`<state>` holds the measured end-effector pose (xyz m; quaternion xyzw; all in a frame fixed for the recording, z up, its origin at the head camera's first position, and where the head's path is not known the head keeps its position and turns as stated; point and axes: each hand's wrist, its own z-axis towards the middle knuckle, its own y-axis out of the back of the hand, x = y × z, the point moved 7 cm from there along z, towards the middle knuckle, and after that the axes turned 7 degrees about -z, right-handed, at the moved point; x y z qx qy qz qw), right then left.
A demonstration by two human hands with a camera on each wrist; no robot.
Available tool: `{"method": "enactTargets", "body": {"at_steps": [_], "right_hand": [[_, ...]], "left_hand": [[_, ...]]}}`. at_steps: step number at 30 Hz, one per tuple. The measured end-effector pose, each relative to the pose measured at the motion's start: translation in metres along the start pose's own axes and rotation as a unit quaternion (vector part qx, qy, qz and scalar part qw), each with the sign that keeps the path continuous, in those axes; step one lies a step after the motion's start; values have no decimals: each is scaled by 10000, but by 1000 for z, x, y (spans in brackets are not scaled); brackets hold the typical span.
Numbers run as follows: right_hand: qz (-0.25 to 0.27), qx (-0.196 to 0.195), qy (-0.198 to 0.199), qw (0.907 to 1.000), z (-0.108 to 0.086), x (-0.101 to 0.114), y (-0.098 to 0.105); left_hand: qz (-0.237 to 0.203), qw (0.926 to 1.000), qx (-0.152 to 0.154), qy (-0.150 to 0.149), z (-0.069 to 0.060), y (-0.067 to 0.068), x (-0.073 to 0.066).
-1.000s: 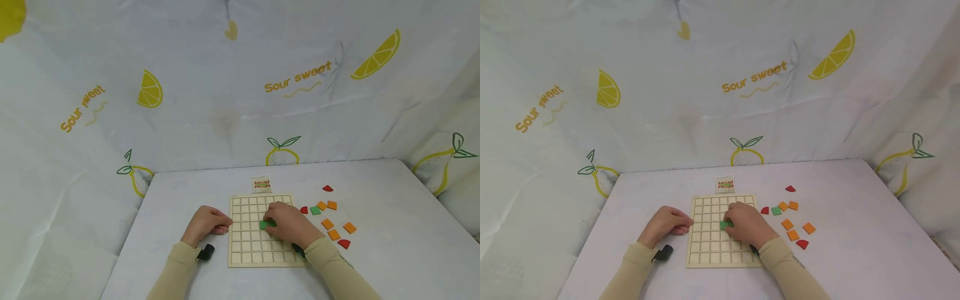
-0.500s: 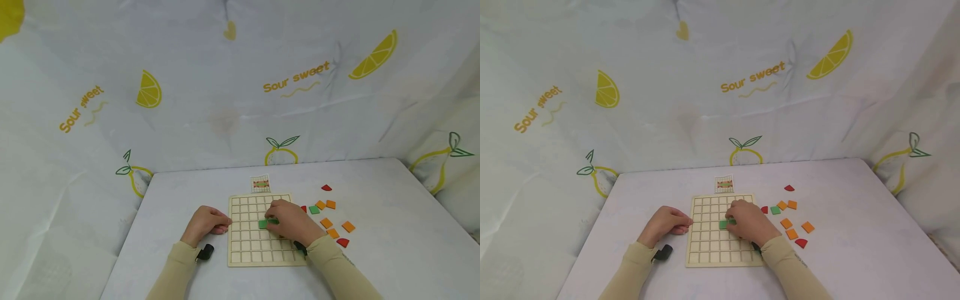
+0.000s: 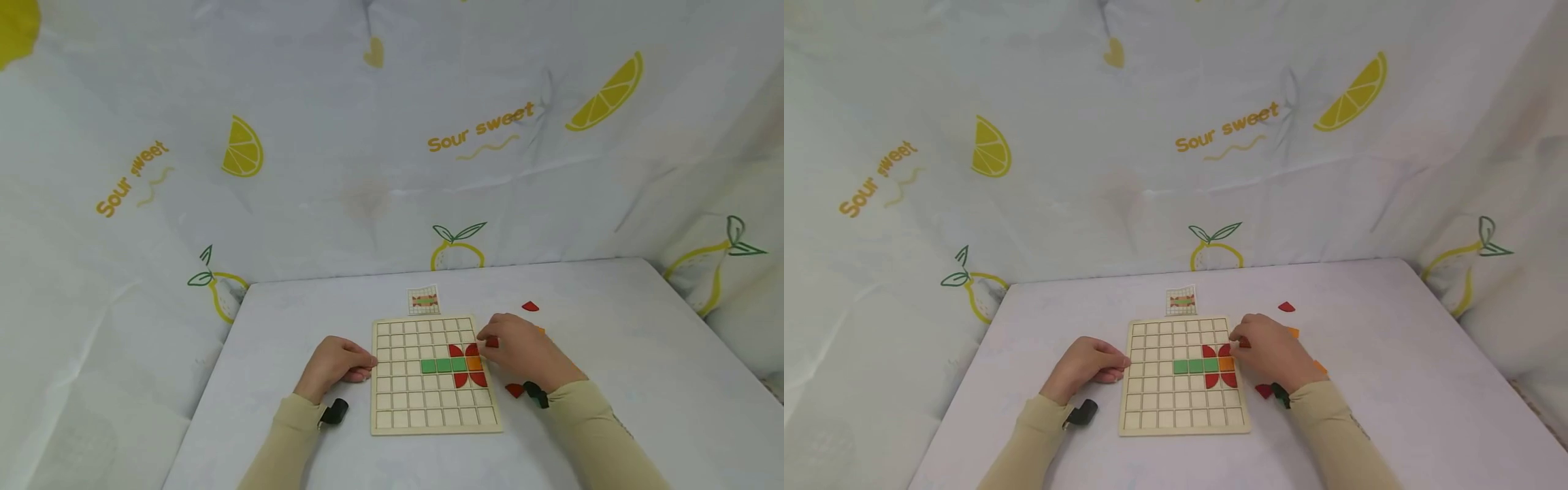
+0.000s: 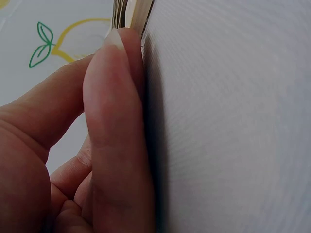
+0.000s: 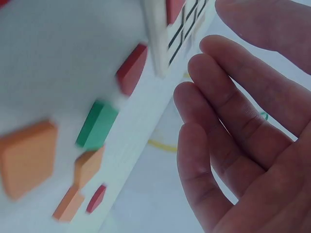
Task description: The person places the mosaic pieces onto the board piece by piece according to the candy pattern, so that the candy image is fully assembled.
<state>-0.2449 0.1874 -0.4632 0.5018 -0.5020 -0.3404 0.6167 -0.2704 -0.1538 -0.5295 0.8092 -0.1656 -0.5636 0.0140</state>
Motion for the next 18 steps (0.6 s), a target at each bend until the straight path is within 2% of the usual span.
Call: {"method": "enactTargets", "body": {"at_steps": [5,11,18], "right_hand": [[20,-33,-192,9998,-10,-30,4],[195,64,-634,9978,-19,-65,5],[219,221,-660,9973,-17,-74,2]], "left_hand": [[17,10000,1,60,-1,1,0],[6,10000,6,83,-3,0,-2],[-30,10000,40,76,-1,-1,-1]]}}
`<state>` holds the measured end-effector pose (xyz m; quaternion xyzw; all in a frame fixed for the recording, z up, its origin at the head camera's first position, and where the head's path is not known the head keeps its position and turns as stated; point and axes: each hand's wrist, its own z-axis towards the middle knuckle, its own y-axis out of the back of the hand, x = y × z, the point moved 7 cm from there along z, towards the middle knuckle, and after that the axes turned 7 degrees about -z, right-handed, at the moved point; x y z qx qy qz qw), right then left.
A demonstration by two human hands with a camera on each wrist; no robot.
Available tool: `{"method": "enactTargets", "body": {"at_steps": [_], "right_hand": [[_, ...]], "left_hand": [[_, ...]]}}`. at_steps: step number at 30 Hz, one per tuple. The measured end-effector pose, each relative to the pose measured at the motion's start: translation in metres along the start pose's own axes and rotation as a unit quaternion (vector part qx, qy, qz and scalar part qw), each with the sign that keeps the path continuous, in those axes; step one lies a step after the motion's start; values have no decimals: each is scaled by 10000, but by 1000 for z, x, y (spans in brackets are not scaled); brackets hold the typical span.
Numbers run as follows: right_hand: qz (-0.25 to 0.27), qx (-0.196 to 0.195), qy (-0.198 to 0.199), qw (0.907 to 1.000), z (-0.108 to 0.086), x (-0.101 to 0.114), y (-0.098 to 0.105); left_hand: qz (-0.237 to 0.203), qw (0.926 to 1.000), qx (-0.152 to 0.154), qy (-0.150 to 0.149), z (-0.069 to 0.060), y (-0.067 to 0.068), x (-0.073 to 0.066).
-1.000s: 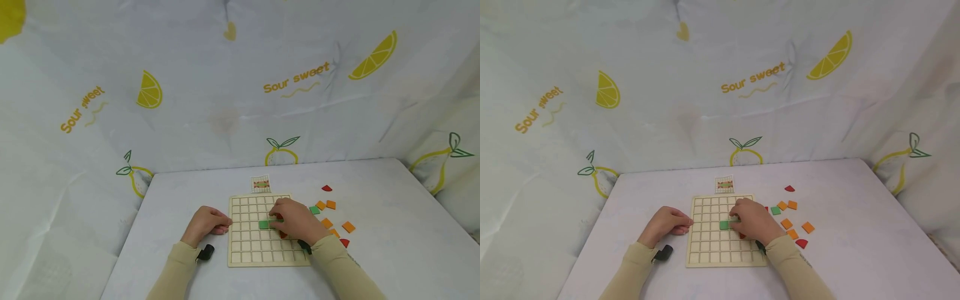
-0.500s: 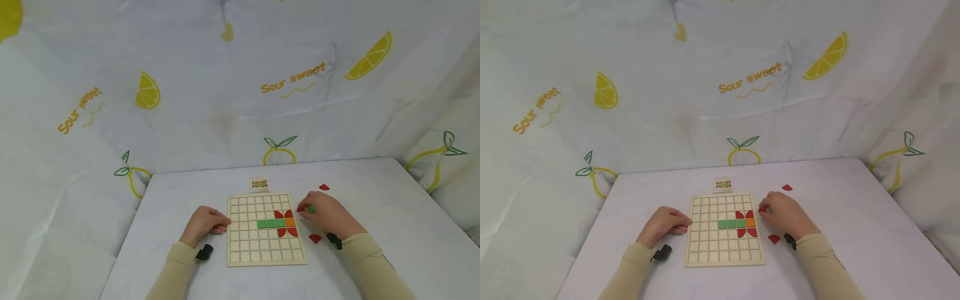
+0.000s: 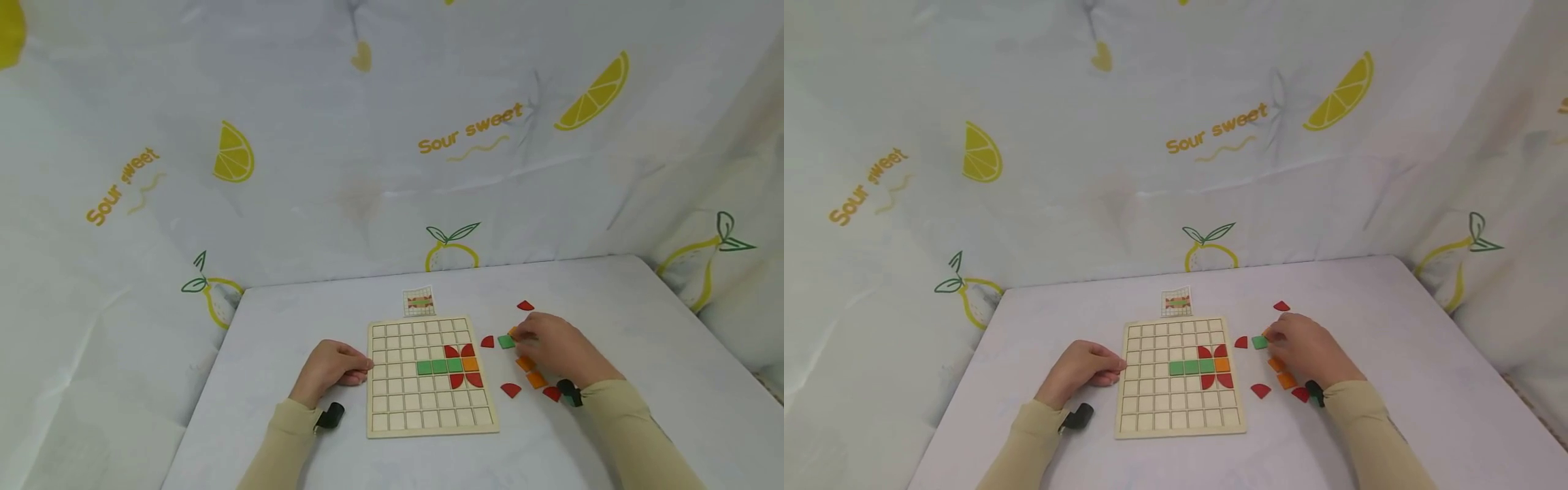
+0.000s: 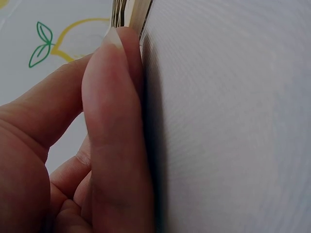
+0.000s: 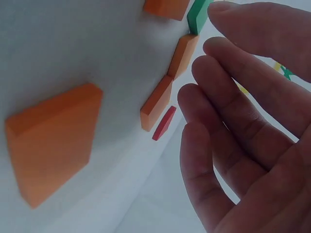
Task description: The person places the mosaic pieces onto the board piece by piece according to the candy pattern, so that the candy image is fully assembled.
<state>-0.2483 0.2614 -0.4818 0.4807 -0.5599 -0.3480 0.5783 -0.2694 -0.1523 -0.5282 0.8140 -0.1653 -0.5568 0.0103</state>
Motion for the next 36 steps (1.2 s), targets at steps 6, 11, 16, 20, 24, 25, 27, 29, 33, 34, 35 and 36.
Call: {"method": "enactTargets", "body": {"at_steps": [6,11,16,20,24,25,27,29,33,34,35,36], "right_hand": [[-59,125,227,9996,11,7,-4],[-276,179,373,9988,15,9,-5],[-297,187,346,9988,15,8,-5],[-255,186,343,9989,15,7,-5],[-202,126,383,9990,16,9,-5],[-179,71,405,9990,16,11,-4],[-118,-19,432,9990,15,17,-3],[-67,-100,499,9987,16,25,-3],[-48,-97,559,9984,18,48,-6],[-80,-105,608,9981,19,55,-7],[-91,-104,634,9979,21,62,-8],[-86,-108,713,9974,22,69,-8]], "left_hand": [[-78,9999,55,-74,2,1,0],[-141,9998,100,-91,2,-1,1],[-66,9999,83,-91,3,-1,1],[-12,10000,44,-58,3,1,2],[-13,10000,28,-46,2,2,2],[-12,10000,25,-61,2,1,2],[-3,10000,15,-76,1,1,2],[3,10000,3,-79,1,1,2],[28,10000,-51,-18,1,2,1],[36,10000,-65,-6,1,2,0],[45,10000,-82,8,0,2,0],[56,9999,-94,11,0,2,0]]}}
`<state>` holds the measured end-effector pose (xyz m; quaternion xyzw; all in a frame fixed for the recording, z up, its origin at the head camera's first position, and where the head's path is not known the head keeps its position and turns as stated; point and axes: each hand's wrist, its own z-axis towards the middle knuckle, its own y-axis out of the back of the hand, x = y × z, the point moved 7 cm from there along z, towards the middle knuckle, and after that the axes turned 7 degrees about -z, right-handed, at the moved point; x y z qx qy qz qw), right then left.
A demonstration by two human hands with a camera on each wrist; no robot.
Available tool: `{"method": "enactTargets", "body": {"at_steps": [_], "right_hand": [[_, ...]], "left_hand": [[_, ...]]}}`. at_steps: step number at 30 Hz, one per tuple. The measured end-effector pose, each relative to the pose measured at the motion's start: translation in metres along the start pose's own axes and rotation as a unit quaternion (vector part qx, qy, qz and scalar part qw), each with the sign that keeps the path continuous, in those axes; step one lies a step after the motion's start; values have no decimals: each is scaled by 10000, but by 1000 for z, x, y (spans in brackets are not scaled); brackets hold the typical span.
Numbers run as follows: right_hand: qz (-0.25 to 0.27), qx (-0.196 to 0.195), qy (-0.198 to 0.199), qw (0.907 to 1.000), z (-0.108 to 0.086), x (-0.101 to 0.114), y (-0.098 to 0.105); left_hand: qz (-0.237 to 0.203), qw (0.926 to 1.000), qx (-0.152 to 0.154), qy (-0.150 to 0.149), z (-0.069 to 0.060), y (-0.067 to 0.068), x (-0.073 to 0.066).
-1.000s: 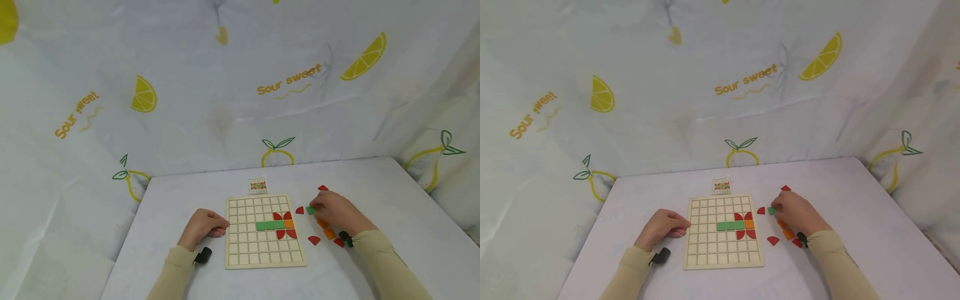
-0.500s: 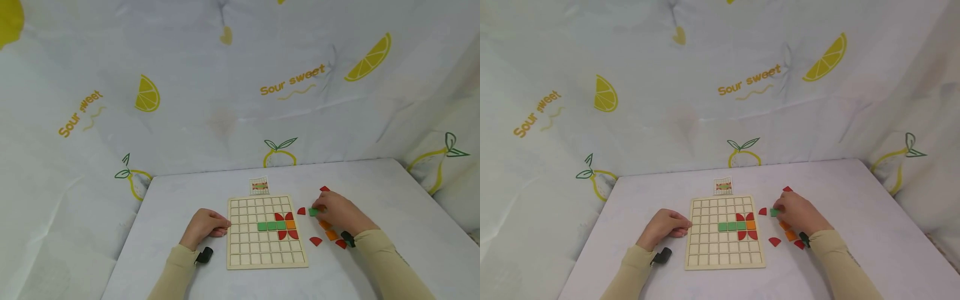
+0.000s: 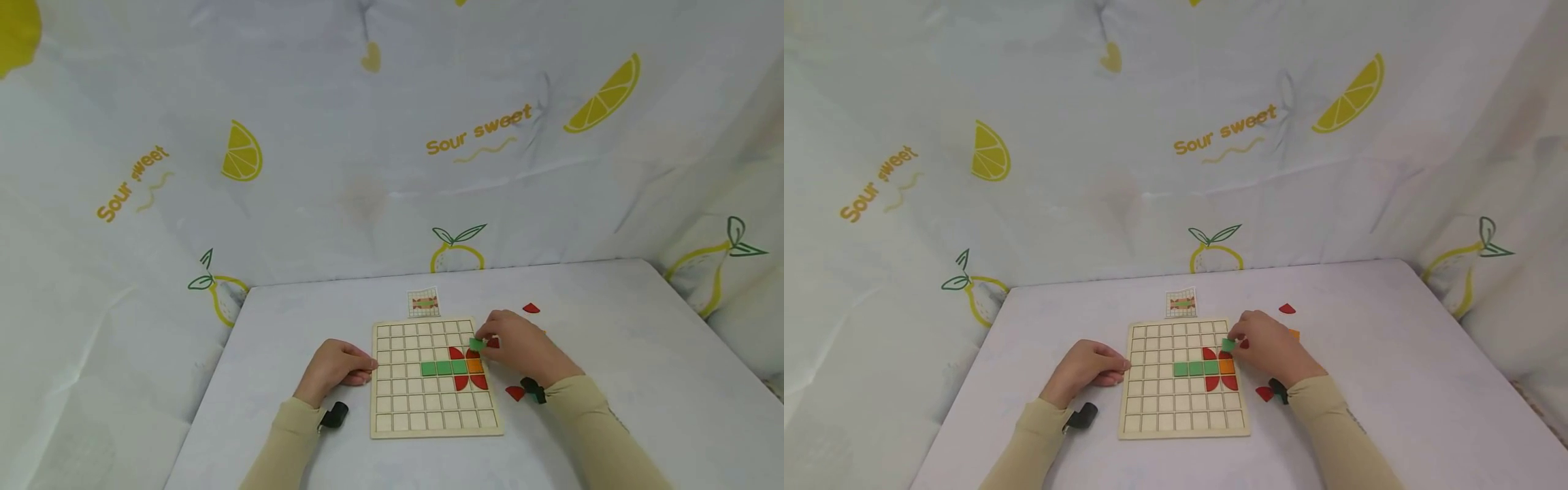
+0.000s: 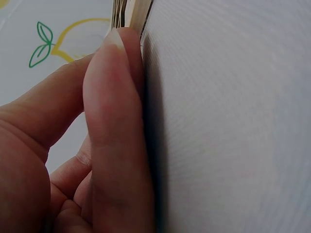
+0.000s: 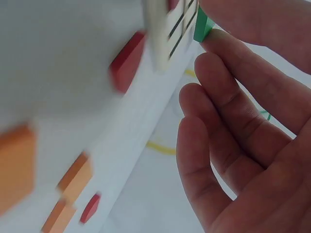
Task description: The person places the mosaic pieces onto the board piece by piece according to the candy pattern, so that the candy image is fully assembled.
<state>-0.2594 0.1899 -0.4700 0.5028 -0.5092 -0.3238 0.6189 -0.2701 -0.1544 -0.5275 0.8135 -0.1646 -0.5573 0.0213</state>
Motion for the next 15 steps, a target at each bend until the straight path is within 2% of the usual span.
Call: {"method": "enactTargets", "body": {"at_steps": [11,15], "right_hand": [[140,-56,716,9973,16,66,-13],[193,-26,815,9965,19,84,-22]], "left_hand": [[-92,9999,74,-70,-2,0,-2],[-100,9999,82,-66,-1,-1,-2]]}}
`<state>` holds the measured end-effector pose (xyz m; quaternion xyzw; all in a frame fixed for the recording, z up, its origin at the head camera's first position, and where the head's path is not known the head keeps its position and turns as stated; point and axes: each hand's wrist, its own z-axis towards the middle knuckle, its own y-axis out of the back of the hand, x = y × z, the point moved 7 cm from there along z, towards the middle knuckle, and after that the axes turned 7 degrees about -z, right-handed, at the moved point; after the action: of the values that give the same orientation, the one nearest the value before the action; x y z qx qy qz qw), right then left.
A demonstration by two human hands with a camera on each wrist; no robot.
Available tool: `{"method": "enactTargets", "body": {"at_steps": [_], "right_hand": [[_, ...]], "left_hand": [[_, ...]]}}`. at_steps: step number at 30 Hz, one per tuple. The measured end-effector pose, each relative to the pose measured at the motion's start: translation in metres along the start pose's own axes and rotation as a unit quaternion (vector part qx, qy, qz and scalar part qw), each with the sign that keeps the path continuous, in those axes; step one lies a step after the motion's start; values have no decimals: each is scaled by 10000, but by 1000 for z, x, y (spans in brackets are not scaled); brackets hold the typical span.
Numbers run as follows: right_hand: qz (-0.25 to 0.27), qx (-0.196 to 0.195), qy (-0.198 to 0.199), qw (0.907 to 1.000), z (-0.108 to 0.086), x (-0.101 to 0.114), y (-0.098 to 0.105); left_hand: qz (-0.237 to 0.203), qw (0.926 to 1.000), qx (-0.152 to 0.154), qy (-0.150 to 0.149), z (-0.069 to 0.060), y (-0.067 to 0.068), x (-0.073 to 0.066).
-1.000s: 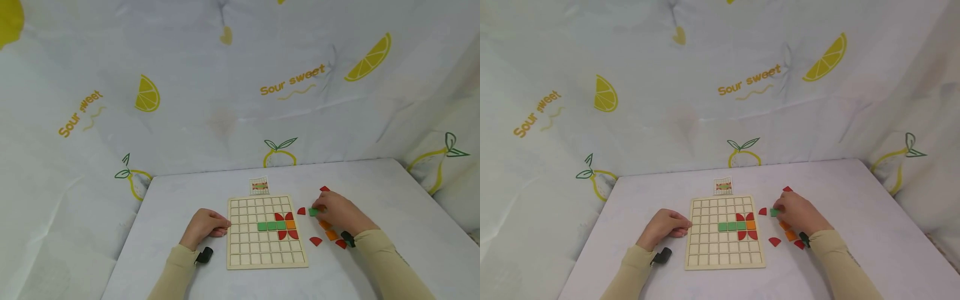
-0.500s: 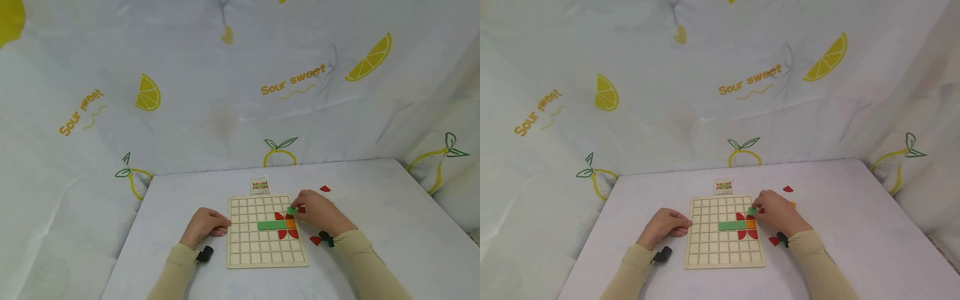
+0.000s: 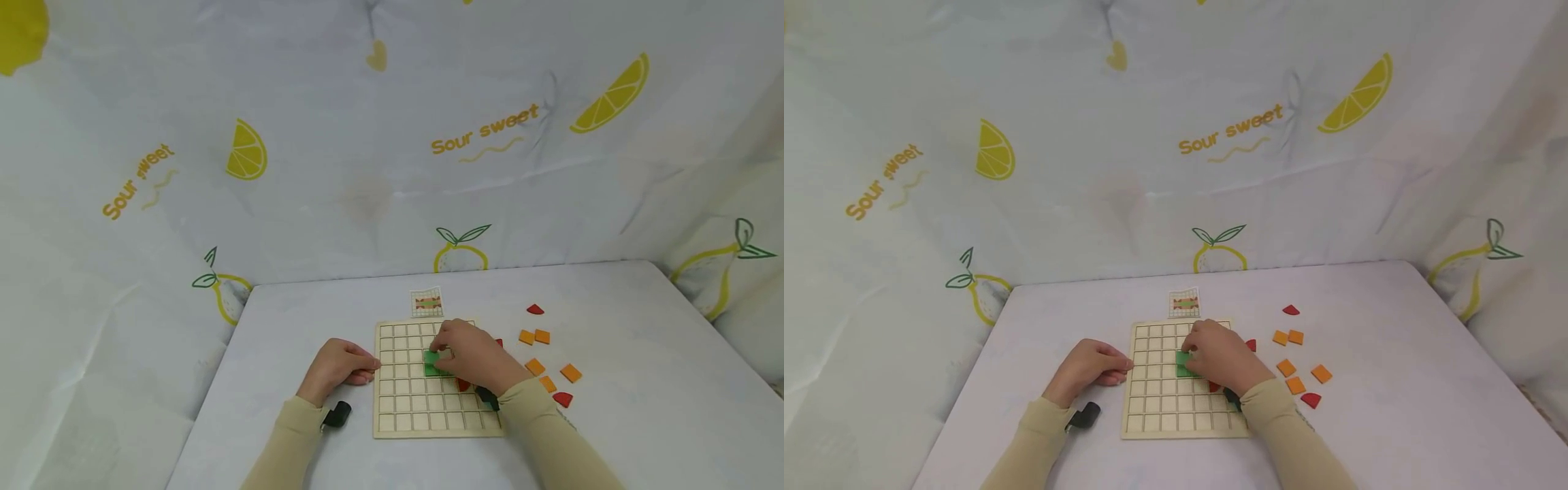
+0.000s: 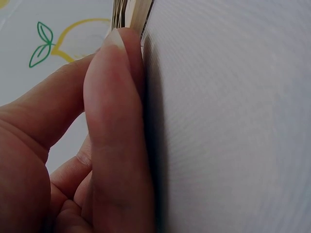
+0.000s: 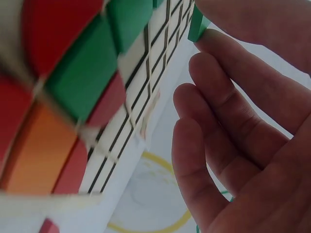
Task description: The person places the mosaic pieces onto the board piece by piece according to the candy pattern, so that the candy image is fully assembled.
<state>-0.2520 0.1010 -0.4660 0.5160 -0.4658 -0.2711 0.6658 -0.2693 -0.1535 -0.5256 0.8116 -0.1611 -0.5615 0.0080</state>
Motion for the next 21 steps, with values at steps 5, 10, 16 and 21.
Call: {"method": "enactTargets", "body": {"at_steps": [5,10,16,21], "right_hand": [[-15,72,74,9999,3,14,-13],[-128,82,214,9997,4,20,-20],[-258,68,348,9990,6,23,-25],[-349,102,429,9984,9,26,-27]], "left_hand": [[60,9999,-47,89,1,0,1],[79,9999,-65,139,4,-1,1],[57,9999,-64,90,5,-1,3],[52,9999,-92,65,3,1,4]]}}
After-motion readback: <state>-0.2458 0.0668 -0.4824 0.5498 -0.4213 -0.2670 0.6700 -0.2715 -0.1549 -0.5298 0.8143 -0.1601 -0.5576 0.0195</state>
